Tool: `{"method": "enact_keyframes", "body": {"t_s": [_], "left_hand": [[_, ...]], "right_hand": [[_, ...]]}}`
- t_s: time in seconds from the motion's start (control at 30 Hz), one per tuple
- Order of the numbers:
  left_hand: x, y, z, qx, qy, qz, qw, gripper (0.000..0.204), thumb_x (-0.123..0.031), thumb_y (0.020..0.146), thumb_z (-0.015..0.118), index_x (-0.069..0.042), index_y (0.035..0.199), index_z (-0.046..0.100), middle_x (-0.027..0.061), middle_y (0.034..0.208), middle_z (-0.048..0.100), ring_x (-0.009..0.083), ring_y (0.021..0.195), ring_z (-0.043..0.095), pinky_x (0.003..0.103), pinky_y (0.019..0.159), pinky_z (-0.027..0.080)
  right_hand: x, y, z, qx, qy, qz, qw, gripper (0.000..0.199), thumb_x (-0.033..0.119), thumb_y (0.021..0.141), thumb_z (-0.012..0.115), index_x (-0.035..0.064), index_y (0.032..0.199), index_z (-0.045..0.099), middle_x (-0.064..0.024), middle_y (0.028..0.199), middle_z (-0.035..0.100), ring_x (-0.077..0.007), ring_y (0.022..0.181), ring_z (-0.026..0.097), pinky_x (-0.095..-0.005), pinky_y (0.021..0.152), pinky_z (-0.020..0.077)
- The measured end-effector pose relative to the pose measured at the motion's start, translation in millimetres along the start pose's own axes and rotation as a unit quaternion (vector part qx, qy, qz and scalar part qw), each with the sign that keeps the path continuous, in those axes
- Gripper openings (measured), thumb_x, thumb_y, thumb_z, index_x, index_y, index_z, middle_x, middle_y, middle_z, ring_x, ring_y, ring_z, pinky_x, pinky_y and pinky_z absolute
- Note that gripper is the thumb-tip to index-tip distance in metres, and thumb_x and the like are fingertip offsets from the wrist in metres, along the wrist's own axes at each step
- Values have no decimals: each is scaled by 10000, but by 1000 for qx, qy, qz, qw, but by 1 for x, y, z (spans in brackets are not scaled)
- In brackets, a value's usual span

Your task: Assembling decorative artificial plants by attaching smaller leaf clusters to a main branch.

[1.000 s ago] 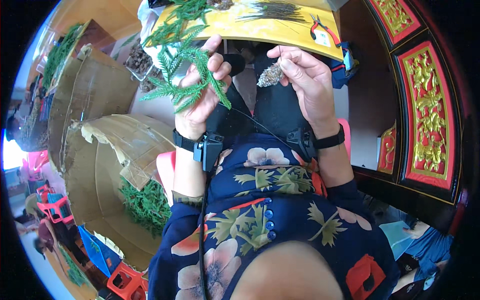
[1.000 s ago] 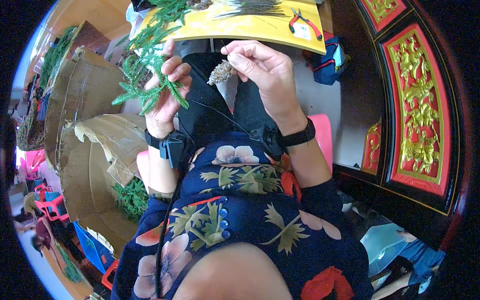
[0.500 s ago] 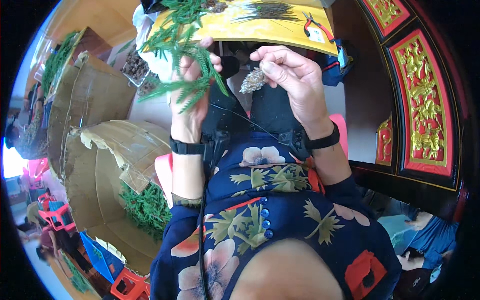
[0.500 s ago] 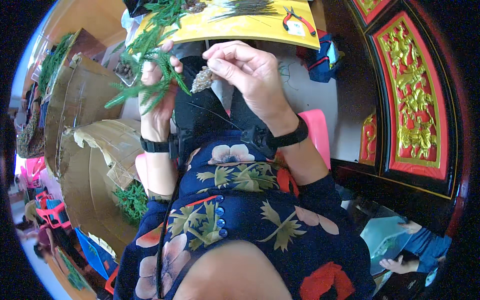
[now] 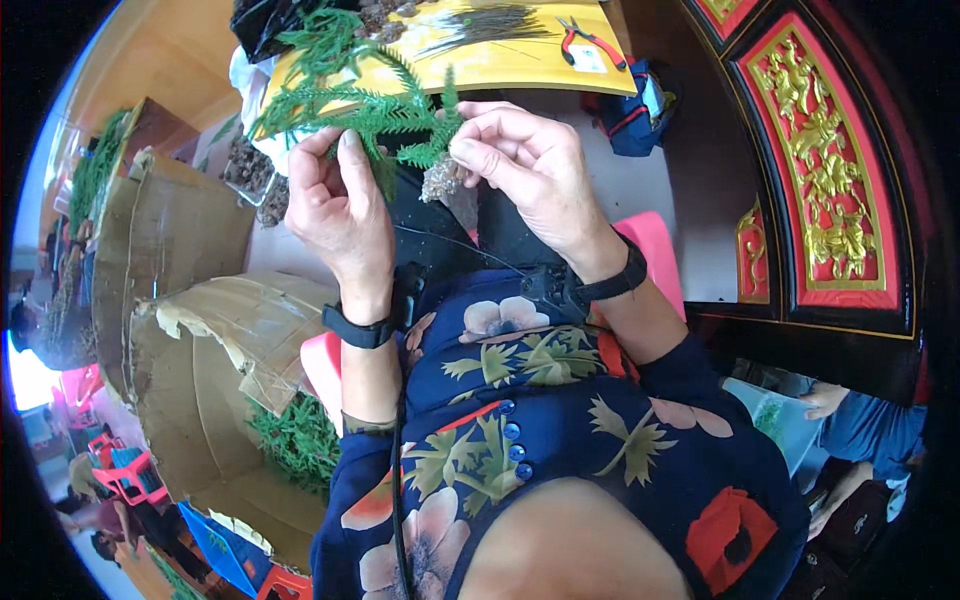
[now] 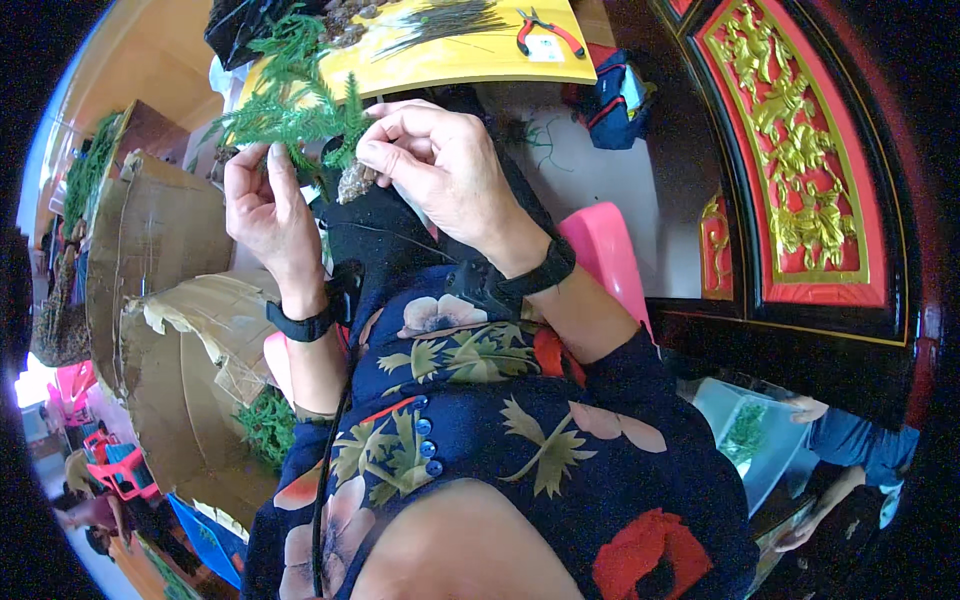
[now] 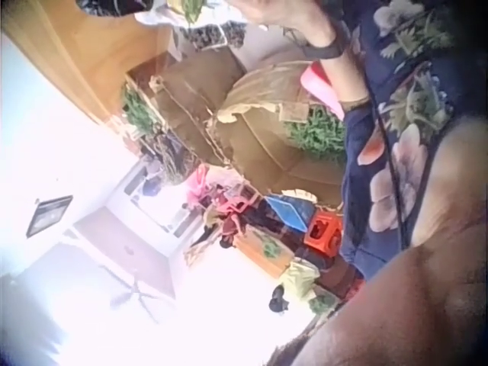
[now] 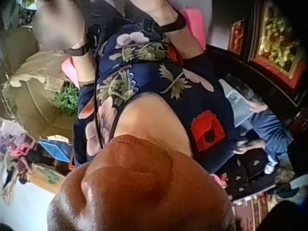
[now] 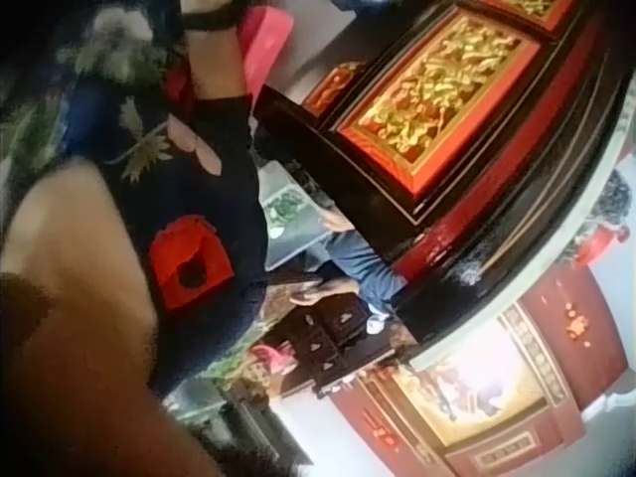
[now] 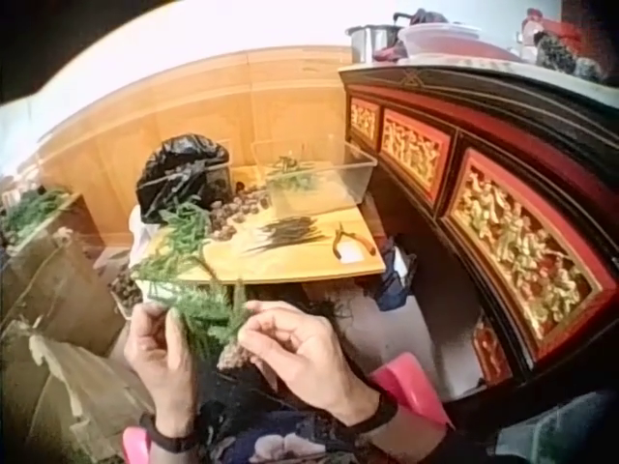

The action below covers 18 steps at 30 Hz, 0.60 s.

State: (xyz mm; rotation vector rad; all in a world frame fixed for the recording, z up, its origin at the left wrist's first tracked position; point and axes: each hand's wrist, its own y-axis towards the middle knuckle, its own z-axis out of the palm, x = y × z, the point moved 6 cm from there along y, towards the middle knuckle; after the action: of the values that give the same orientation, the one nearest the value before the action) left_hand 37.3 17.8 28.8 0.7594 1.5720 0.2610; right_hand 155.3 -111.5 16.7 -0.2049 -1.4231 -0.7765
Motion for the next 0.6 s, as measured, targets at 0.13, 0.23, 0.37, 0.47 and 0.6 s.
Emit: {"method": "enact_keyframes", "body": {"t_s": [0.13,0.23,0.37,0.47,0.6], "left_hand": [[-7,0,4,30,-81,-9,996,137,-66,870,604,12,980,582,18,826,619,39,682,554,171,595,437],[-9,-1,13,103,-203,-95,969,179,-54,851,623,7,1014,584,41,924,624,53,736,567,179,603,457],[4,-4,20,163,-309,-230,908,243,-43,828,644,0,1056,572,53,970,615,71,777,574,193,609,476],[17,-5,21,161,-348,-261,886,258,-35,823,644,-3,1066,562,50,947,617,83,770,583,203,616,490],[29,-6,21,148,-400,-276,861,243,-22,824,634,-12,1054,557,48,916,617,94,767,594,219,627,511]], "right_hand": [[-1,2,-8,-20,-6,27,999,146,120,878,597,-9,938,632,-58,941,607,-56,675,550,-175,607,424],[-4,4,-17,-34,19,64,997,157,135,889,582,3,961,630,-37,878,613,-56,671,543,-171,598,409],[-9,6,-26,-38,79,79,993,188,139,902,562,-5,1010,616,-36,902,623,-55,689,533,-170,610,406],[-7,6,-27,-40,104,78,991,212,136,907,552,-19,1044,604,-45,960,627,-53,711,529,-171,624,408],[-4,7,-27,-50,104,79,990,242,131,912,542,-31,1086,586,-56,1045,623,-50,739,526,-171,633,411]]}}
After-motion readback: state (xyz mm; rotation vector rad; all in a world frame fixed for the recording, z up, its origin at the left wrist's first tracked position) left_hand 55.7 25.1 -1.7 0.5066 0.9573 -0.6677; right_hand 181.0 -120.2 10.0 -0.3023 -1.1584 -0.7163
